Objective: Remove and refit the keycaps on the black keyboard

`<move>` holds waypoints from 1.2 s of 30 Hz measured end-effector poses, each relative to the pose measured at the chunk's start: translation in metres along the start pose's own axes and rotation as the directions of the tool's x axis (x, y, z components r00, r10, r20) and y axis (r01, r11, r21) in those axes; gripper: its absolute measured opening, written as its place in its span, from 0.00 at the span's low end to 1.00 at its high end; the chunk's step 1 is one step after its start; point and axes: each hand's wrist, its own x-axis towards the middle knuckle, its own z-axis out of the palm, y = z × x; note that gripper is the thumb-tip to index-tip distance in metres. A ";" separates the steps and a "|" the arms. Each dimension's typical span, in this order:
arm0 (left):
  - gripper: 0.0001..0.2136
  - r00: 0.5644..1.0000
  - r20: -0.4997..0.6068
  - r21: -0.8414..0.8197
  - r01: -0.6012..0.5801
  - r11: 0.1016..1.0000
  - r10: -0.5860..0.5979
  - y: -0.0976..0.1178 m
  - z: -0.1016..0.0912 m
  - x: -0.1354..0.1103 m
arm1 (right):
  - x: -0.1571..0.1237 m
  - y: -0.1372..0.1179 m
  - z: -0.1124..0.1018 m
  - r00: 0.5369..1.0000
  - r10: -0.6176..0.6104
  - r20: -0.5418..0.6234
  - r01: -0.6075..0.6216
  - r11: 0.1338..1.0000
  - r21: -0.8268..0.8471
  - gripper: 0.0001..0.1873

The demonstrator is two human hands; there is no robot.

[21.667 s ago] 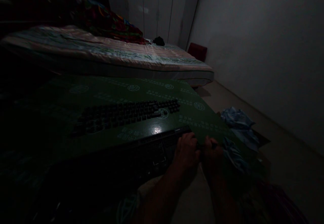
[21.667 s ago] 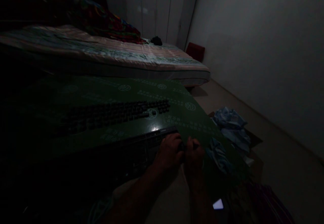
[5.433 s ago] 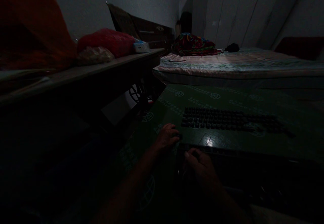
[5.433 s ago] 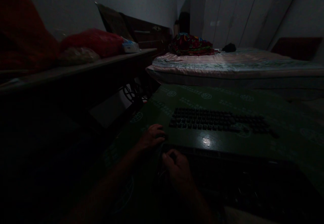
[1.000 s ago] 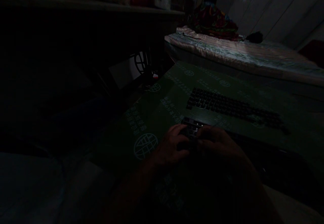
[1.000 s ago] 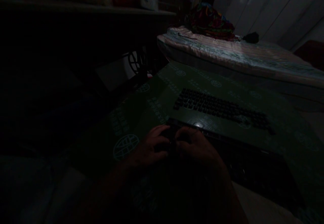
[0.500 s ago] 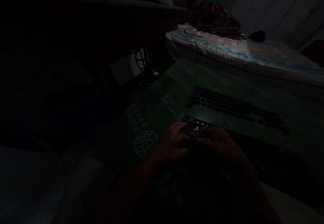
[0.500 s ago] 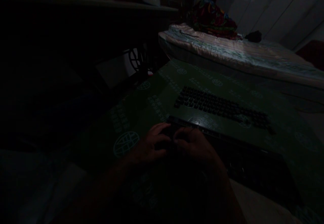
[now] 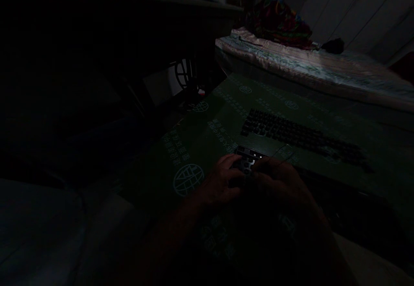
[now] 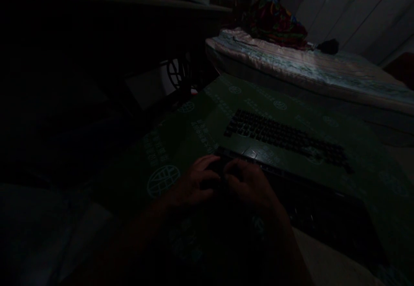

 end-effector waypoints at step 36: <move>0.13 0.998 -0.028 0.003 -0.050 0.999 0.050 -0.006 0.007 0.001 | -0.001 -0.003 0.005 0.981 -0.141 0.135 0.172 0.952 -0.253 0.08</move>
